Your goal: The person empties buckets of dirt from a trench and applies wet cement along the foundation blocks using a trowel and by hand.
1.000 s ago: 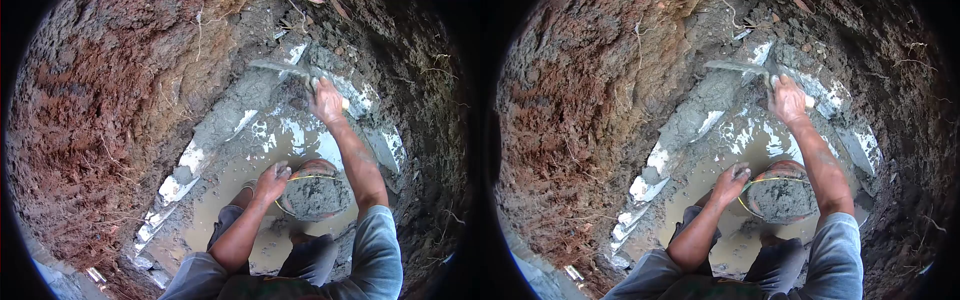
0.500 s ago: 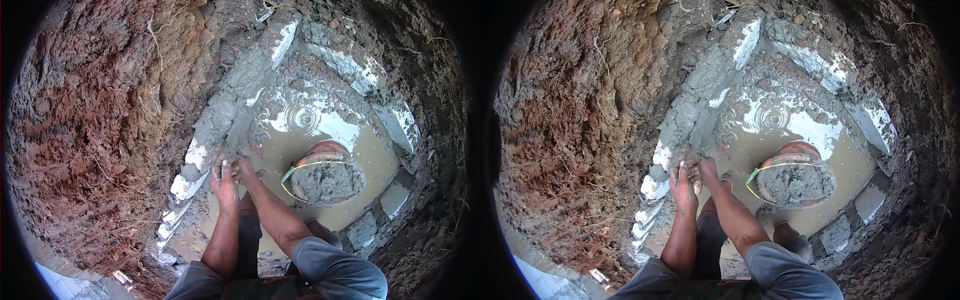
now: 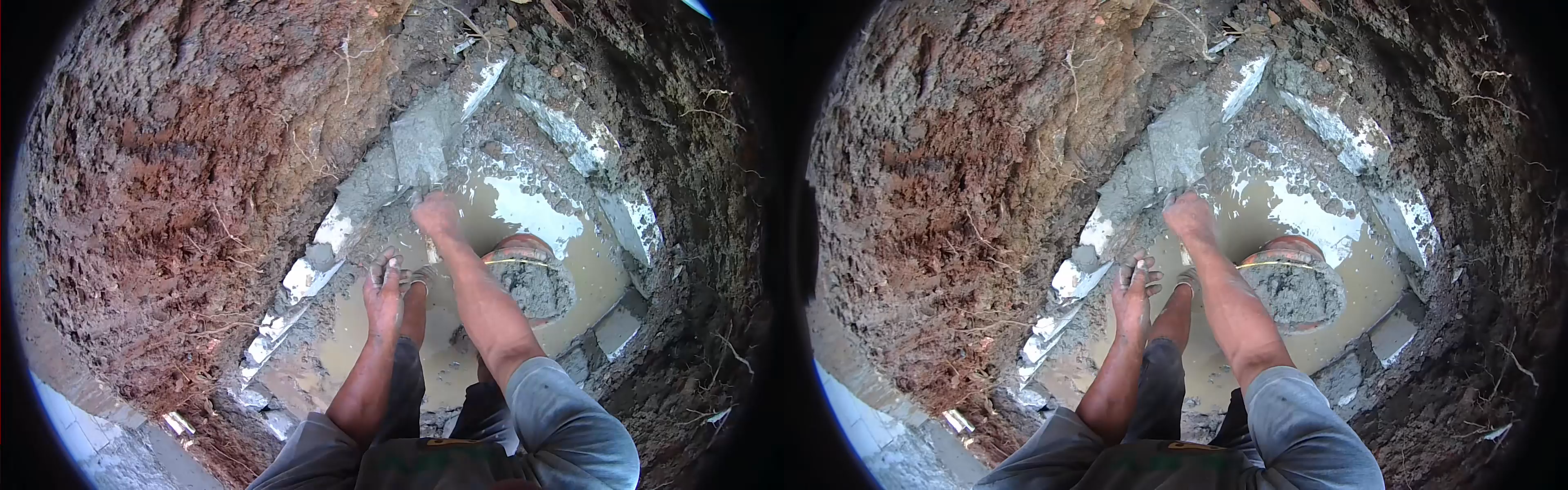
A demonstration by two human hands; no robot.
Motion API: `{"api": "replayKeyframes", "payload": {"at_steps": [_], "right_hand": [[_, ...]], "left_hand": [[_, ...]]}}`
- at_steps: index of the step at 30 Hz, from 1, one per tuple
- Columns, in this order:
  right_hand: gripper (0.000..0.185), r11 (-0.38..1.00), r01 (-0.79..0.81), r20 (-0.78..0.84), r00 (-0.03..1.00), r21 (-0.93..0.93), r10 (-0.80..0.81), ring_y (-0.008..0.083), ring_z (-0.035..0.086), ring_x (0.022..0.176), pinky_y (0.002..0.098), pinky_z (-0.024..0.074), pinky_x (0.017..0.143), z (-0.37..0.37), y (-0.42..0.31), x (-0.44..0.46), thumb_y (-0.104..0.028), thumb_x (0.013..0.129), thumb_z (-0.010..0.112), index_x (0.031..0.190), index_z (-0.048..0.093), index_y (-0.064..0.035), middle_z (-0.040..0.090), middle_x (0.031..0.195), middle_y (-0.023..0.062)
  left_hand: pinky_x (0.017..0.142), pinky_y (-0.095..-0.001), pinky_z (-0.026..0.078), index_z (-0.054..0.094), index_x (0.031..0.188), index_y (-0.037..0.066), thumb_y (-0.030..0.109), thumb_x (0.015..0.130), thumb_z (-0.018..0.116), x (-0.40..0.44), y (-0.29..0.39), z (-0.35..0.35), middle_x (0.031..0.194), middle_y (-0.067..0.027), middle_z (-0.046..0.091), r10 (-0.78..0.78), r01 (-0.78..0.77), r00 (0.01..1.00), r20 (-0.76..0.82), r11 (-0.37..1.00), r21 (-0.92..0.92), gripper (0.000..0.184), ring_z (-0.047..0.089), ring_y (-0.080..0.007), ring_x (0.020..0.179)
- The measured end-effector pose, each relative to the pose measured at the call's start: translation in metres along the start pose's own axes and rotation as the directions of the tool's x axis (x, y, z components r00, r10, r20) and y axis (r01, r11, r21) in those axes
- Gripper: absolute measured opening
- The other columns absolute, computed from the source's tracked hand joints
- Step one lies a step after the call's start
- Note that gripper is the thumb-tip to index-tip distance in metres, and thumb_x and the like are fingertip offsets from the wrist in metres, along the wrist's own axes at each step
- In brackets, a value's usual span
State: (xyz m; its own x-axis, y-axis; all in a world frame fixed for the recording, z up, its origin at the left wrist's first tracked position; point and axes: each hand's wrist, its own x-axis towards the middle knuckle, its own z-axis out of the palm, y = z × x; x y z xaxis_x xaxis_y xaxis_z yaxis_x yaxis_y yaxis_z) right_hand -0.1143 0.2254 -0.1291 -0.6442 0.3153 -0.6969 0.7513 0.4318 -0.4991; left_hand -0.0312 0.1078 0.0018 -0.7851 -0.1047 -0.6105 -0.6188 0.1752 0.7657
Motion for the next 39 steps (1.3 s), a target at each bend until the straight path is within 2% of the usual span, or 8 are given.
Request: {"api": "replayKeyframes", "payload": {"at_steps": [9,18,21,24,29,33,36,39], "right_hand": [[0.035,0.974,0.182,0.261,0.955,-0.136,-0.142,0.0327,0.059,0.103,0.0397,0.0463,0.09,-0.009,-0.018,-0.062,-0.028,0.084,0.05,0.102,0.063,-0.0014,0.062,0.104,0.0218],[0.036,0.955,0.051,-0.199,0.974,-0.292,-0.113,0.0333,0.061,0.099,0.0405,0.0481,0.086,-0.164,0.001,0.017,-0.03,0.084,0.049,0.1,0.064,-0.0014,0.064,0.099,0.0199],[0.04,0.723,0.353,0.029,0.907,-0.594,-0.42,0.034,0.061,0.1,0.0401,0.0471,0.088,-0.166,0.012,0.039,-0.034,0.083,0.05,0.101,0.064,-0.0005,0.064,0.1,0.0205],[0.038,0.892,0.284,-0.026,0.949,-0.353,-0.313,0.034,0.059,0.102,0.0388,0.047,0.088,-0.093,0.007,0.032,-0.031,0.082,0.052,0.101,0.063,-0.0003,0.062,0.105,0.0217],[0.037,0.907,0.36,0.346,0.898,-0.217,-0.274,0.0343,0.056,0.105,0.0399,0.0446,0.091,0.044,0.021,-0.015,-0.029,0.083,0.049,0.102,0.064,-0.0006,0.059,0.111,0.0212],[0.029,0.957,0.273,0.471,0.86,-0.102,-0.195,0.0309,0.06,0.103,0.0397,0.0457,0.089,-0.008,-0.009,-0.082,-0.021,0.079,0.054,0.099,0.065,-0.0025,0.063,0.106,0.017],[0.029,0.815,0.532,0.383,0.819,-0.229,-0.427,0.0293,0.061,0.101,0.0396,0.0463,0.087,0.003,-0.007,-0.071,-0.019,0.081,0.05,0.1,0.065,-0.0031,0.064,0.104,0.017],[0.031,0.869,0.416,0.192,0.907,-0.267,-0.375,0.0319,0.061,0.101,0.0411,0.0465,0.085,-0.012,-0.007,-0.049,-0.021,0.081,0.046,0.098,0.066,-0.0055,0.064,0.103,0.019]], "left_hand": [[0.072,-0.0282,0.045,0.048,0.124,0.004,0.018,0.093,0.047,-0.021,0.016,-0.008,0.106,-0.0067,0.057,-0.024,0.019,0.997,0.078,0.997,0.072,0.033,0.056,-0.0131,0.084],[0.07,-0.0237,0.045,0.049,0.121,-0.002,0.01,0.092,0.049,-0.023,0.009,0.014,0.1,-0.0068,0.06,-0.098,0.101,0.985,0.143,0.995,-0.01,0.032,0.056,-0.0101,0.084],[0.07,-0.0218,0.044,0.049,0.121,-0.001,0.008,0.092,0.049,-0.024,0.012,0.017,0.097,-0.0055,0.06,-0.125,0.125,0.984,0.129,0.992,0.007,0.03,0.055,-0.009,0.082],[0.068,-0.0223,0.045,0.05,0.12,-0.001,0.008,0.092,0.05,-0.023,0.015,0.013,0.098,-0.0053,0.059,-0.102,0.104,0.987,0.124,0.994,-0.015,0.03,0.054,-0.009,0.082],[0.068,-0.0236,0.046,0.051,0.119,0.001,0.01,0.092,0.051,-0.025,0.028,0.002,0.101,-0.0058,0.058,-0.026,0.026,0.996,0.08,1.0,-0.008,0.029,0.055,-0.0098,0.084],[0.07,-0.0267,0.046,0.05,0.121,0.004,0.013,0.092,0.048,-0.029,0.032,0.002,0.103,-0.005,0.059,-0.002,-0.002,0.998,0.063,0.998,0.059,0.03,0.056,-0.0107,0.082],[0.069,-0.0266,0.046,0.05,0.122,0.005,0.012,0.091,0.048,-0.035,0.031,0.006,0.103,-0.005,0.059,-0.019,0.008,0.995,0.095,0.993,0.12,0.031,0.056,-0.0111,0.082],[0.071,-0.0272,0.047,0.05,0.122,0.005,0.013,0.092,0.049,-0.036,0.023,0.01,0.105,-0.0054,0.059,0.014,-0.029,0.993,0.115,0.992,0.124,0.032,0.057,-0.0117,0.083]]}}
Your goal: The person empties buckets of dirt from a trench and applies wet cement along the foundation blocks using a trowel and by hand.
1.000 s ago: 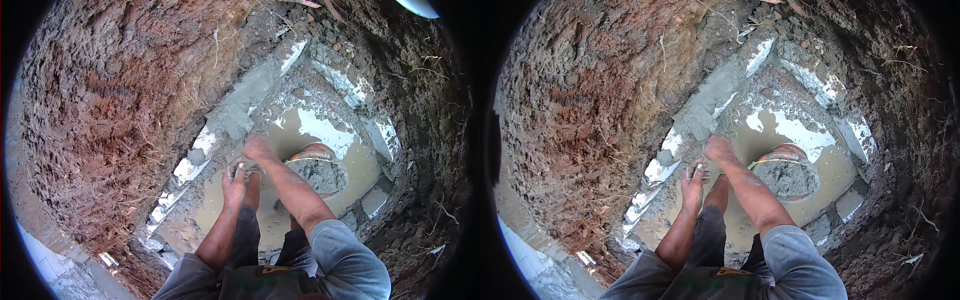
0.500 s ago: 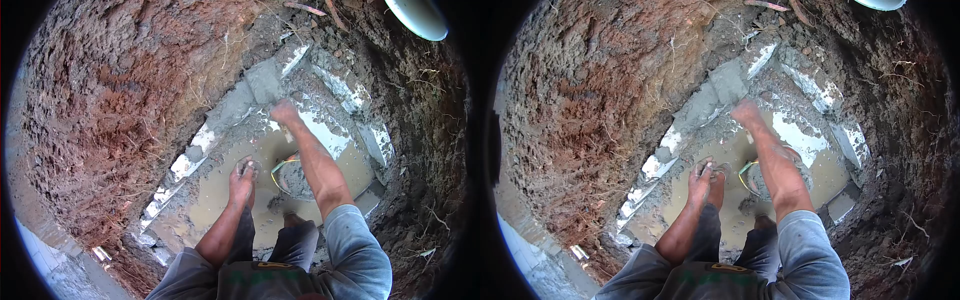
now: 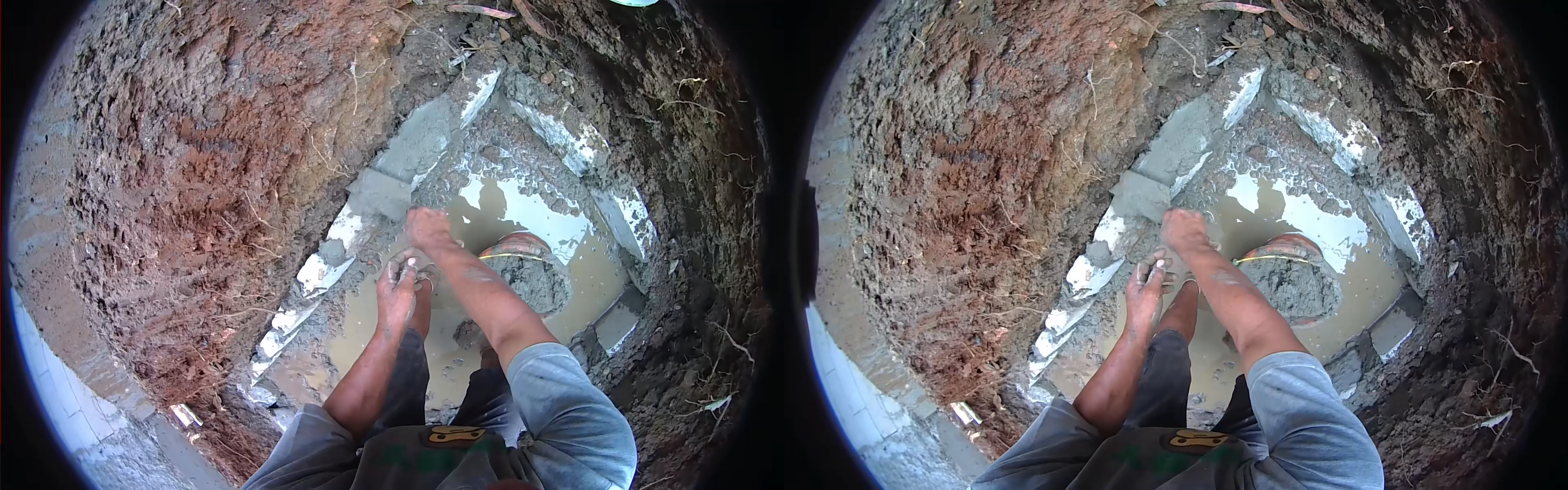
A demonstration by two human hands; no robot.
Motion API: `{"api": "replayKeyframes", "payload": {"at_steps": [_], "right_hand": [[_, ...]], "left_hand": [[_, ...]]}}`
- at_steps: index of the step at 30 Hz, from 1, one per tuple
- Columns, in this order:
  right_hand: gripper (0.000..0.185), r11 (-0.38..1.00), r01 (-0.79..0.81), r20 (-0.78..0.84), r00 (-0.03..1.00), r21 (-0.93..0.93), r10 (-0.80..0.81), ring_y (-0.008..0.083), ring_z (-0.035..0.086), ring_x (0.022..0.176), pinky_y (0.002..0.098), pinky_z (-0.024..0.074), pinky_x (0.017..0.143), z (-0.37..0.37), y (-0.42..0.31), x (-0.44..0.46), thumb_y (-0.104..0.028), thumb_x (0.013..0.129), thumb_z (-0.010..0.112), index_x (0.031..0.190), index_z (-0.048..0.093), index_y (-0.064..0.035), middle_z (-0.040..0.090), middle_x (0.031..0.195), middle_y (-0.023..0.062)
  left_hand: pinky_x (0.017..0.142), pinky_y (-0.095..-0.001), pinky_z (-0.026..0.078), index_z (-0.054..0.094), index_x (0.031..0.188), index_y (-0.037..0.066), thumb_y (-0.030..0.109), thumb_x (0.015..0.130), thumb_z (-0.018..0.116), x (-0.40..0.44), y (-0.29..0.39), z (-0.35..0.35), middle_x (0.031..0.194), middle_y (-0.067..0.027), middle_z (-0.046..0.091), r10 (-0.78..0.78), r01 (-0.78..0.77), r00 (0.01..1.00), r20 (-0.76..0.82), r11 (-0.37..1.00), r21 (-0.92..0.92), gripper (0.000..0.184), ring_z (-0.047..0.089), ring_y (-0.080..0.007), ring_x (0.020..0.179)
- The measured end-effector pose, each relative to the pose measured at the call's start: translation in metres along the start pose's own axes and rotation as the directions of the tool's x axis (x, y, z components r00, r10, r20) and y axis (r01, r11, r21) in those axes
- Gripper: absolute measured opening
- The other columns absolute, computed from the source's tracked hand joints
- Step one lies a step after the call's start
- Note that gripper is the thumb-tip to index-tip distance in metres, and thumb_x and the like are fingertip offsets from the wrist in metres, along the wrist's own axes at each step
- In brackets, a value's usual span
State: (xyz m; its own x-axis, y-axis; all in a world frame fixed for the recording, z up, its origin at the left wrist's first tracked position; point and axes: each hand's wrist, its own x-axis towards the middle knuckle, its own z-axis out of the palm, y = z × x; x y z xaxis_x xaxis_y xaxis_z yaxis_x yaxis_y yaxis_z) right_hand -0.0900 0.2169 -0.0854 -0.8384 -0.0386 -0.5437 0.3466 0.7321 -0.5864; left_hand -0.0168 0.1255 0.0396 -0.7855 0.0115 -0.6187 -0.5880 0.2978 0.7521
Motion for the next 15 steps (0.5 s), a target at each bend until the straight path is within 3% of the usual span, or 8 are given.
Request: {"api": "replayKeyframes", "payload": {"at_steps": [4,6,8,9,12,14,15], "right_hand": [[0.034,0.94,-0.317,-0.157,0.929,0.128,0.335,0.0294,0.061,0.101,0.0427,0.0452,0.089,-0.074,0.047,0.005,-0.024,0.083,0.046,0.102,0.064,-0.0017,0.063,0.107,0.0177],[0.04,0.897,-0.384,-0.258,0.864,0.218,0.433,0.0359,0.061,0.098,0.0423,0.0467,0.087,-0.101,0.075,-0.008,-0.036,0.082,0.053,0.1,0.063,-0.0012,0.063,0.1,0.0223],[0.046,0.889,-0.331,-0.308,0.851,0.316,0.426,0.0331,0.061,0.098,0.0412,0.0466,0.087,-0.118,0.103,-0.034,-0.039,0.083,0.051,0.105,0.062,0.0008,0.062,0.104,0.0234],[0.045,0.867,-0.401,-0.277,0.833,0.295,0.479,0.0361,0.062,0.092,0.0419,0.0481,0.082,-0.134,0.101,-0.062,-0.038,0.081,0.055,0.102,0.061,0.0004,0.062,0.1,0.0235],[0.038,0.788,-0.238,-0.328,0.813,0.567,0.481,0.037,0.062,0.084,0.0433,0.0491,0.075,-0.086,0.139,-0.142,-0.031,0.077,0.062,0.099,0.059,0.0005,0.063,0.093,0.0204],[0.034,0.779,-0.12,-0.429,0.779,0.615,0.458,0.0368,0.062,0.078,0.043,0.0495,0.07,-0.08,0.117,-0.227,-0.021,0.073,0.068,0.097,0.057,-0.0001,0.062,0.084,0.0193],[0.033,0.838,-0.154,-0.496,0.744,0.523,0.447,0.0363,0.062,0.078,0.0424,0.0499,0.07,-0.062,0.112,-0.261,-0.02,0.073,0.068,0.098,0.056,-0.0009,0.061,0.081,0.0187]], "left_hand": [[0.071,-0.0271,0.048,0.051,0.122,0.004,0.014,0.092,0.049,-0.001,-0.002,0.013,0.105,-0.0062,0.058,-0.046,0.048,0.998,0.052,0.998,-0.028,0.032,0.058,-0.0128,0.083],[0.071,-0.0268,0.048,0.051,0.121,0.004,0.015,0.092,0.049,-0.004,-0.001,0.022,0.104,-0.0067,0.058,-0.05,0.051,0.997,0.056,0.998,-0.023,0.031,0.059,-0.0132,0.082],[0.071,-0.0264,0.048,0.052,0.121,0.004,0.015,0.092,0.05,0.002,-0.014,0.027,0.104,-0.0064,0.058,-0.044,0.045,0.996,0.082,0.999,-0.015,0.031,0.059,-0.0132,0.082],[0.07,-0.0261,0.048,0.052,0.121,0.005,0.015,0.092,0.05,0.003,-0.019,0.031,0.103,-0.0062,0.058,-0.052,0.052,0.993,0.108,0.999,0.0,0.031,0.059,-0.0131,0.081],[0.064,-0.0211,0.044,0.051,0.117,-0.001,0.012,0.092,0.051,0.003,-0.019,0.05,0.089,-0.0031,0.055,-0.119,0.124,0.985,0.124,0.992,-0.032,0.028,0.053,-0.0076,0.074],[0.062,-0.0209,0.044,0.05,0.117,-0.001,0.012,0.092,0.051,0.002,-0.022,0.058,0.088,-0.0024,0.054,-0.147,0.148,0.976,0.159,0.989,0.008,0.028,0.053,-0.0072,0.073],[0.062,-0.0208,0.044,0.05,0.117,-0.001,0.013,0.092,0.051,0.005,-0.025,0.062,0.088,-0.0023,0.053,-0.156,0.153,0.971,0.181,0.988,0.027,0.028,0.052,-0.007,0.073]]}}
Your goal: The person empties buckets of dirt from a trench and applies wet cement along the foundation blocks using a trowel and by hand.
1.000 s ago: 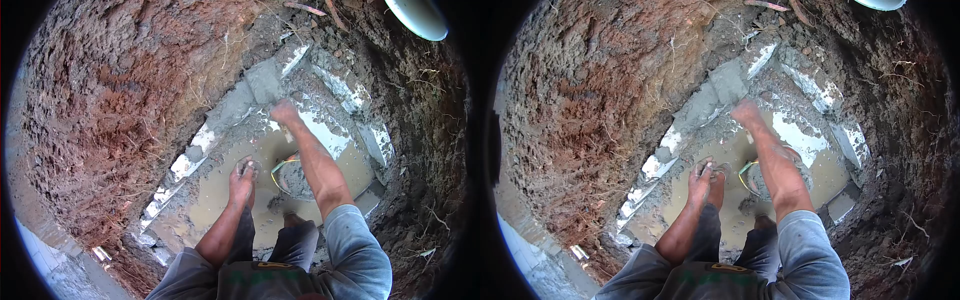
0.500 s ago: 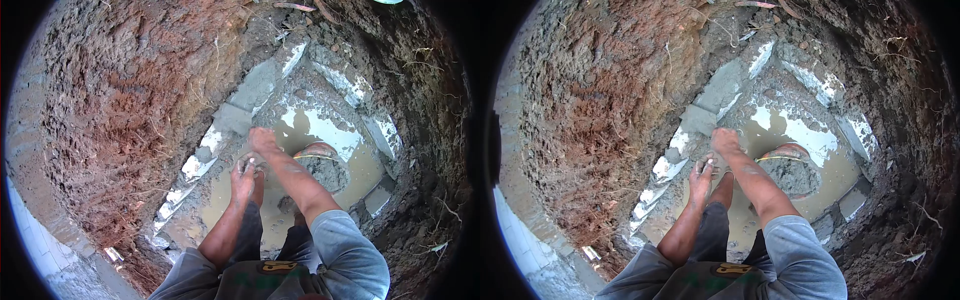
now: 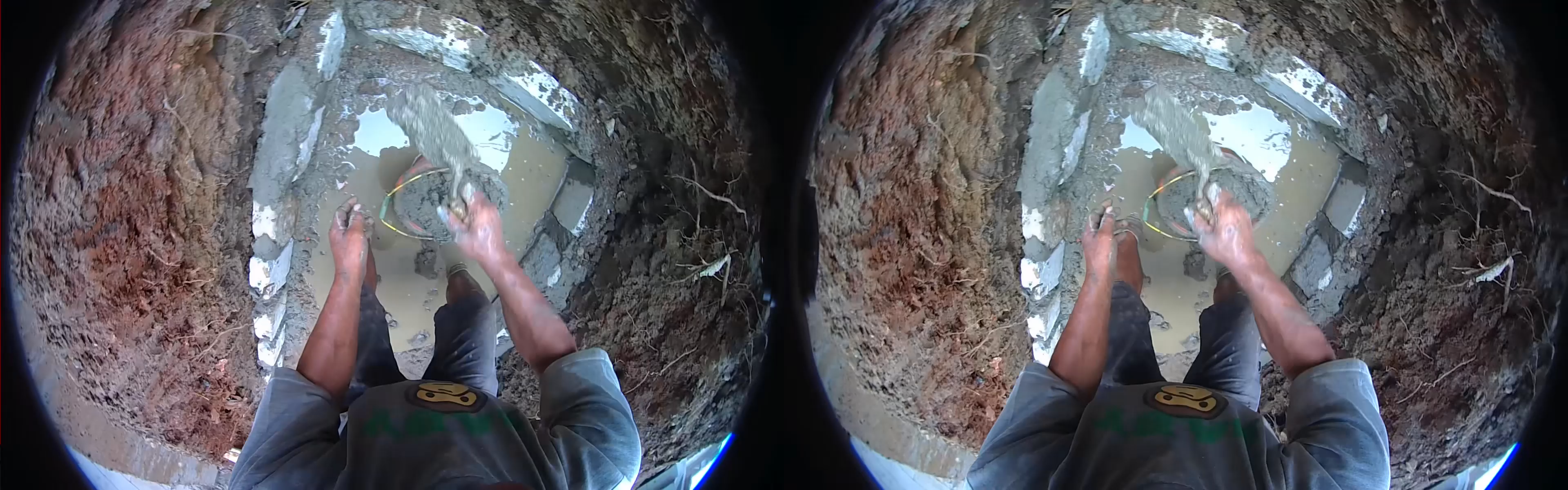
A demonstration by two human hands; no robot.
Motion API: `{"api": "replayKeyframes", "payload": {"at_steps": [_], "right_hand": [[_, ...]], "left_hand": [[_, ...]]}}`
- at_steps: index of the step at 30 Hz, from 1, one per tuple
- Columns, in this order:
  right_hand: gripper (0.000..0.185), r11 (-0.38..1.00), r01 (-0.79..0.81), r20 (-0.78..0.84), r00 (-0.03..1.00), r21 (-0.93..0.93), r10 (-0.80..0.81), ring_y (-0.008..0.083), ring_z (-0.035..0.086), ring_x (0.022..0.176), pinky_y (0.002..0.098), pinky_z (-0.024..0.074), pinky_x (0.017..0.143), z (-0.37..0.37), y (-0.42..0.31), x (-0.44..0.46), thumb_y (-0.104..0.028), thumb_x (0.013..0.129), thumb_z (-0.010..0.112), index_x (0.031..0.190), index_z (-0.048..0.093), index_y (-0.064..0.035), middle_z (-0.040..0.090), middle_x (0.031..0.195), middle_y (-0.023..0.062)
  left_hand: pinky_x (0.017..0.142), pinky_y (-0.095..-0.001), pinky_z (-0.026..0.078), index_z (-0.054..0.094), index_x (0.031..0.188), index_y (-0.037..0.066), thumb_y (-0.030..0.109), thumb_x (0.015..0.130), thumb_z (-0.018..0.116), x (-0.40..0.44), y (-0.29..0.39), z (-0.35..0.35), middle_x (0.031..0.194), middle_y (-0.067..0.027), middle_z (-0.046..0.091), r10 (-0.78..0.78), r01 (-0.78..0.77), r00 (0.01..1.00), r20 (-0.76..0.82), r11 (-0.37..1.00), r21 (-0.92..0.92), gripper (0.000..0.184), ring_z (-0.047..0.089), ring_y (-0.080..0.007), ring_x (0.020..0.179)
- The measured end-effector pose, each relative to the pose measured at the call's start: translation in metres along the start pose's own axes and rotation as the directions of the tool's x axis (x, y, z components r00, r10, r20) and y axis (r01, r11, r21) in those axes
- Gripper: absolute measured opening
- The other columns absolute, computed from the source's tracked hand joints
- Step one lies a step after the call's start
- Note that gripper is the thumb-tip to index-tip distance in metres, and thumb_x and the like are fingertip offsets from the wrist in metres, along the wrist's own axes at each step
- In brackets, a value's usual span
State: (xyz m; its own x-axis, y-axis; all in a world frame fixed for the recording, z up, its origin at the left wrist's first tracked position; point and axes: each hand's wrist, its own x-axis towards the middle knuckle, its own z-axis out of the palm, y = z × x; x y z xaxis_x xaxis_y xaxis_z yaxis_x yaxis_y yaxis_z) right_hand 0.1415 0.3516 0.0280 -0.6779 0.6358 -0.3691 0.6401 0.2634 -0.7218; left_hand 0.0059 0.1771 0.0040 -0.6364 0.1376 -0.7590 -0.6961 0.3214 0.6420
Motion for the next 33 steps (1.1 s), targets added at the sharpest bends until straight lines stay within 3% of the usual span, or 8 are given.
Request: {"api": "replayKeyframes", "payload": {"at_steps": [6,16,19,20,23,28,30,33], "right_hand": [[0.03,0.885,-0.148,0.217,0.939,-0.442,0.266,0.0353,0.063,0.079,0.0431,0.051,0.073,0.054,0.137,-0.101,-0.016,0.071,0.063,0.097,0.057,-0.0022,0.062,0.084,0.0186],[0.035,0.802,-0.428,0.017,0.879,-0.416,0.477,0.0354,0.063,0.078,0.0446,0.0506,0.073,0.007,0.18,-0.137,-0.025,0.072,0.061,0.097,0.057,-0.0013,0.064,0.089,0.0199],[0.033,0.757,-0.604,-0.086,0.793,-0.25,0.604,0.0303,0.064,0.072,0.0427,0.0514,0.069,0.004,0.218,-0.135,-0.026,0.072,0.065,0.092,0.057,-0.0004,0.063,0.075,0.0141],[0.031,0.531,-0.728,0.035,0.603,0.433,0.797,0.0247,0.063,0.066,0.0383,0.0511,0.065,0.019,0.233,-0.13,-0.025,0.072,0.069,0.087,0.057,-0.0003,0.059,0.063,0.0084],[0.031,0.121,-0.605,0.312,0.56,0.787,0.768,0.0218,0.06,0.06,0.0352,0.0503,0.062,0.043,0.24,-0.1,-0.023,0.073,0.071,0.09,0.057,-0.0005,0.06,0.063,0.0059],[0.025,0.466,-0.625,0.059,0.634,0.627,0.771,0.0248,0.061,0.057,0.0376,0.0503,0.06,0.134,0.246,-0.103,-0.024,0.073,0.07,0.082,0.06,-0.0029,0.059,0.06,0.0094],[0.02,0.803,-0.59,-0.189,0.781,0.088,0.595,0.031,0.063,0.065,0.043,0.0504,0.063,0.145,0.246,-0.118,-0.025,0.074,0.066,0.073,0.061,-0.0048,0.06,0.063,0.0143],[0.021,0.848,-0.458,-0.067,0.886,-0.266,0.458,0.0351,0.063,0.071,0.046,0.05,0.067,0.116,0.229,-0.129,-0.025,0.074,0.062,0.079,0.061,-0.0048,0.062,0.072,0.0169]], "left_hand": [[0.07,-0.0271,0.045,0.052,0.119,0.004,0.019,0.092,0.052,0.045,-0.026,0.011,0.098,-0.0049,0.058,0.096,-0.104,0.994,0.047,0.97,0.219,0.032,0.056,-0.0126,0.082],[0.094,-0.0321,0.039,0.051,0.122,-0.003,0.015,0.087,0.056,0.06,-0.053,0.054,0.118,-0.0153,0.055,0.195,-0.251,0.967,0.163,0.836,0.488,0.04,0.052,-0.022,0.108],[0.099,-0.0348,0.036,0.049,0.125,0.0,0.019,0.086,0.058,0.098,-0.089,0.065,0.126,-0.0192,0.051,0.213,-0.313,0.949,0.234,0.737,0.599,0.045,0.049,-0.0274,0.117],[0.1,-0.0356,0.036,0.048,0.127,0.001,0.02,0.086,0.058,0.113,-0.1,0.065,0.128,-0.0198,0.049,0.21,-0.33,0.942,0.26,0.713,0.619,0.046,0.048,-0.029,0.119],[0.1,-0.0364,0.035,0.048,0.128,0.005,0.024,0.086,0.058,0.15,-0.131,0.066,0.129,-0.0202,0.048,0.263,-0.42,0.907,0.328,0.537,0.731,0.047,0.046,-0.0319,0.12],[0.1,-0.0374,0.036,0.045,0.131,0.007,0.03,0.088,0.055,0.159,-0.124,0.078,0.127,-0.0211,0.05,0.178,-0.457,0.889,0.421,0.357,0.815,0.05,0.047,-0.0346,0.118],[0.1,-0.0376,0.035,0.043,0.132,0.007,0.031,0.089,0.053,0.16,-0.128,0.072,0.126,-0.022,0.05,0.252,-0.589,0.806,0.535,0.428,0.685,0.05,0.048,-0.0352,0.117],[0.101,-0.0378,0.034,0.039,0.134,0.006,0.032,0.091,0.051,0.167,-0.136,0.059,0.127,-0.0236,0.049,0.246,-0.566,0.818,0.52,0.511,0.648,0.052,0.046,-0.0364,0.119]]}}
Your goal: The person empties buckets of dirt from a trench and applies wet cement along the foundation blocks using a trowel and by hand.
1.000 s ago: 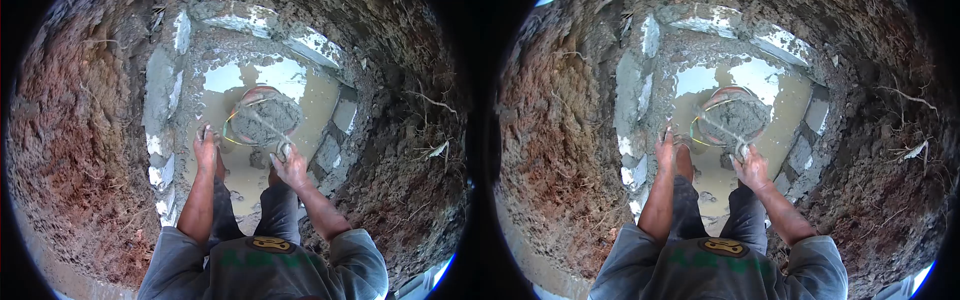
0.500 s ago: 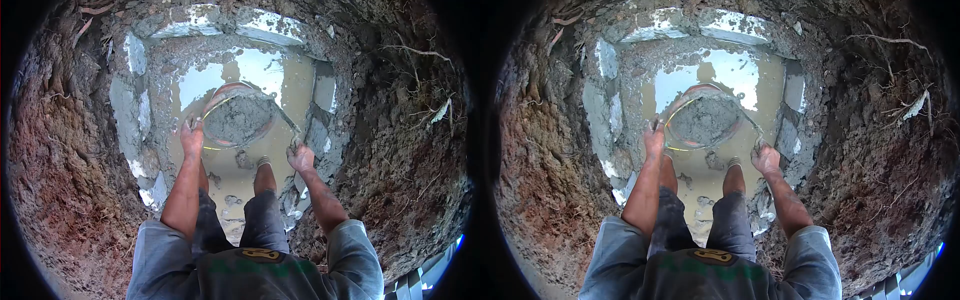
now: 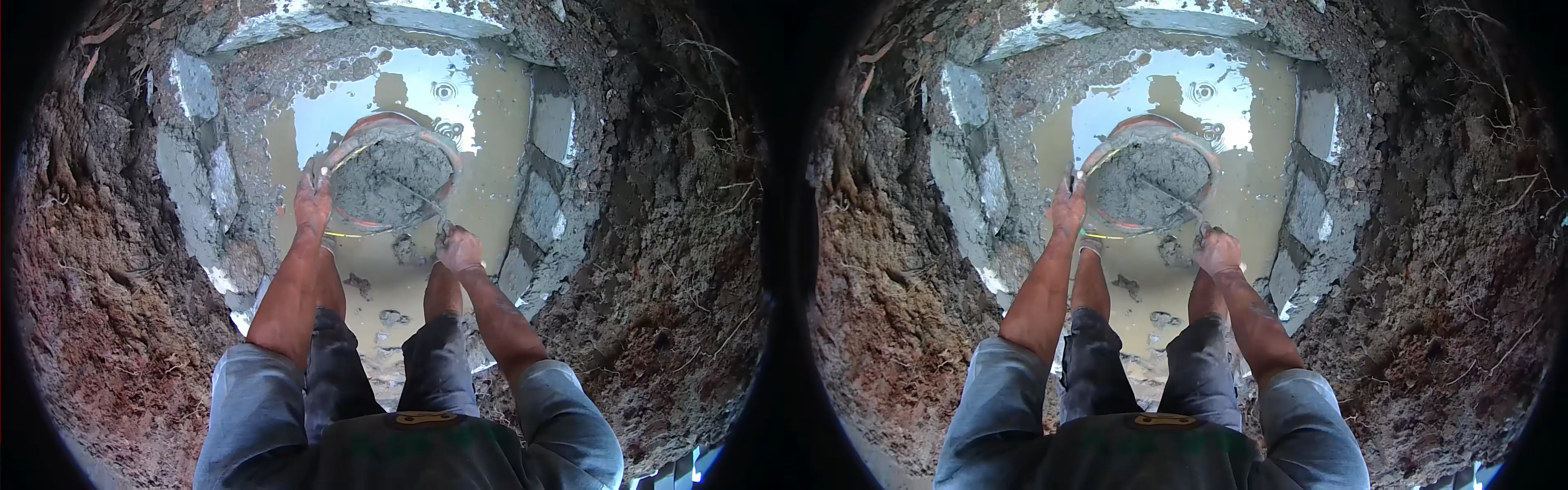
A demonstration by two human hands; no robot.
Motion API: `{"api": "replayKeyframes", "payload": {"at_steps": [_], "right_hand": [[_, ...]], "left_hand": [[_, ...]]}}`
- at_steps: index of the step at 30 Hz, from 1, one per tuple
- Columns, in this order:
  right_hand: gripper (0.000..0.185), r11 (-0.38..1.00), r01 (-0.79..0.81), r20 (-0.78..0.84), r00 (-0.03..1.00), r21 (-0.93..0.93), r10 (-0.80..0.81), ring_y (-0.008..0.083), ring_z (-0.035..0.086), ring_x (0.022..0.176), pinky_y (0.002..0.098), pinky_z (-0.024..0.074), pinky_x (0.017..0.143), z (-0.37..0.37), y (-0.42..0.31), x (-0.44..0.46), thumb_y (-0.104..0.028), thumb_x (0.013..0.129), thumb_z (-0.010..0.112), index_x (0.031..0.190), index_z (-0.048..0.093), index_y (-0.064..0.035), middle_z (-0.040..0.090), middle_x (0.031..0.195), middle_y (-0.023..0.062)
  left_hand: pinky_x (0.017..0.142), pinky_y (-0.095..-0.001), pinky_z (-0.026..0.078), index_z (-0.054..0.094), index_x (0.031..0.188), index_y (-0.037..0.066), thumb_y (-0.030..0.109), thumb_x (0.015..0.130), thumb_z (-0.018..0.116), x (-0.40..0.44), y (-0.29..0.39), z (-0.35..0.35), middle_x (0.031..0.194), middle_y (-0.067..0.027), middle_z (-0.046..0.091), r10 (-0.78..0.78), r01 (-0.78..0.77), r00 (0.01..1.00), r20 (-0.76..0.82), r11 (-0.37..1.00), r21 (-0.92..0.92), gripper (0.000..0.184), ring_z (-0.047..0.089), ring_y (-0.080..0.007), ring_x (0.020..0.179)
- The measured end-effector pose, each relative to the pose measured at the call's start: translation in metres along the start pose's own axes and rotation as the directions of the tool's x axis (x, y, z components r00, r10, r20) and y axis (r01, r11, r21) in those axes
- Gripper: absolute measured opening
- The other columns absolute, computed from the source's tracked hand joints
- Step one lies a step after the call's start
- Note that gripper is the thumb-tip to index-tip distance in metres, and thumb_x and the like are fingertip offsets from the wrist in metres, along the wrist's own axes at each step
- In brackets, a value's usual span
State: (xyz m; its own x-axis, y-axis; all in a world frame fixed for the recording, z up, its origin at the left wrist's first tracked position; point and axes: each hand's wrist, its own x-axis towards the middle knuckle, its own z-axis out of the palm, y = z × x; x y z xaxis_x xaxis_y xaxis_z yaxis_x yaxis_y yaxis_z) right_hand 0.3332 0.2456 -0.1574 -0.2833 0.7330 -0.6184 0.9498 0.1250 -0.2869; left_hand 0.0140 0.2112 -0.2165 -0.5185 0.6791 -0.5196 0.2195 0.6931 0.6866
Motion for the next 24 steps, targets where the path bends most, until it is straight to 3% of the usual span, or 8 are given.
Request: {"api": "replayKeyframes", "payload": {"at_steps": [3,6,9,12,15,19,22,24], "right_hand": [[0.023,0.997,-0.079,-0.043,0.996,0.003,0.079,0.0348,0.063,0.071,0.0461,0.0505,0.066,-0.046,-0.006,-0.014,-0.025,0.074,0.061,0.086,0.06,-0.0047,0.063,0.076,0.0174],[0.027,0.972,-0.174,-0.041,0.985,-0.16,0.17,0.0351,0.063,0.074,0.0464,0.051,0.066,-0.076,0.008,-0.011,-0.026,0.075,0.06,0.09,0.057,-0.0031,0.063,0.076,0.0193],[0.027,0.962,-0.213,0.173,0.955,-0.17,0.243,0.0354,0.064,0.079,0.0449,0.0519,0.069,-0.079,0.004,0.017,-0.024,0.077,0.057,0.09,0.059,-0.0014,0.064,0.08,0.021],[0.028,0.972,-0.211,0.316,0.92,-0.102,0.233,0.0368,0.063,0.083,0.0435,0.0522,0.073,-0.029,-0.003,0.06,-0.025,0.077,0.057,0.091,0.061,-0.001,0.065,0.087,0.0219],[0.026,0.975,-0.217,0.421,0.891,0.057,0.173,0.0357,0.063,0.084,0.0395,0.0508,0.076,0.005,-0.013,0.051,-0.024,0.078,0.056,0.082,0.063,0.0004,0.064,0.086,0.0236],[0.027,0.981,-0.163,0.54,0.838,0.1,0.084,0.0308,0.062,0.093,0.0343,0.047,0.087,0.033,-0.037,0.049,-0.018,0.074,0.054,0.09,0.064,0.0009,0.065,0.092,0.0202],[0.025,0.9,-0.415,0.727,0.659,0.136,0.194,0.0306,0.062,0.09,0.0353,0.0473,0.083,0.024,-0.091,0.093,-0.016,0.074,0.055,0.09,0.063,0.0016,0.065,0.092,0.0189],[0.019,0.887,-0.303,0.621,0.783,0.349,0.023,0.0279,0.063,0.065,0.035,0.0487,0.06,0.066,-0.076,0.09,-0.012,0.075,0.056,0.08,0.062,0.0053,0.063,0.074,0.0181]], "left_hand": [[0.102,-0.037,0.033,0.035,0.136,0.005,0.034,0.091,0.051,-0.013,-0.004,-0.001,0.132,-0.0235,0.044,-0.105,0.118,0.991,-0.082,0.978,0.173,0.056,0.043,-0.034,0.122],[0.103,-0.0364,0.031,0.033,0.137,0.004,0.04,0.091,0.05,-0.038,-0.01,0.005,0.136,-0.0215,0.04,-0.276,0.275,0.959,-0.062,0.961,-0.019,0.061,0.039,-0.0305,0.125],[0.1,-0.0337,0.035,0.031,0.138,0.002,0.038,0.093,0.046,-0.046,0.004,0.009,0.131,-0.0159,0.044,-0.444,0.418,0.895,-0.052,0.872,-0.255,0.058,0.043,-0.027,0.12],[0.097,-0.0339,0.037,0.036,0.134,0.003,0.039,0.095,0.042,-0.045,-0.012,0.016,0.126,-0.0144,0.047,-0.454,0.395,0.891,0.001,0.775,-0.493,0.053,0.045,-0.0252,0.116],[0.099,-0.0363,0.034,0.037,0.133,0.005,0.052,0.093,0.04,-0.042,-0.012,0.014,0.127,-0.0161,0.048,-0.451,0.416,0.892,-0.011,0.831,-0.369,0.062,0.044,-0.0273,0.118],[0.094,-0.0355,0.038,0.039,0.13,0.005,0.05,0.095,0.036,-0.036,0.011,0.017,0.123,-0.0144,0.05,-0.494,0.467,0.869,-0.025,0.836,-0.289,0.057,0.047,-0.0265,0.113],[0.097,-0.0393,0.036,0.039,0.131,0.009,0.058,0.092,0.031,-0.029,-0.015,0.012,0.124,-0.0189,0.051,-0.497,0.487,0.868,-0.024,0.858,-0.163,0.063,0.047,-0.0342,0.117],[0.096,-0.0411,0.036,0.038,0.131,0.012,0.059,0.092,0.03,-0.023,-0.023,0.014,0.124,-0.0197,0.052,-0.46,0.461,0.884,-0.088,0.887,-0.005,0.062,0.047,-0.0368,0.116]]}}
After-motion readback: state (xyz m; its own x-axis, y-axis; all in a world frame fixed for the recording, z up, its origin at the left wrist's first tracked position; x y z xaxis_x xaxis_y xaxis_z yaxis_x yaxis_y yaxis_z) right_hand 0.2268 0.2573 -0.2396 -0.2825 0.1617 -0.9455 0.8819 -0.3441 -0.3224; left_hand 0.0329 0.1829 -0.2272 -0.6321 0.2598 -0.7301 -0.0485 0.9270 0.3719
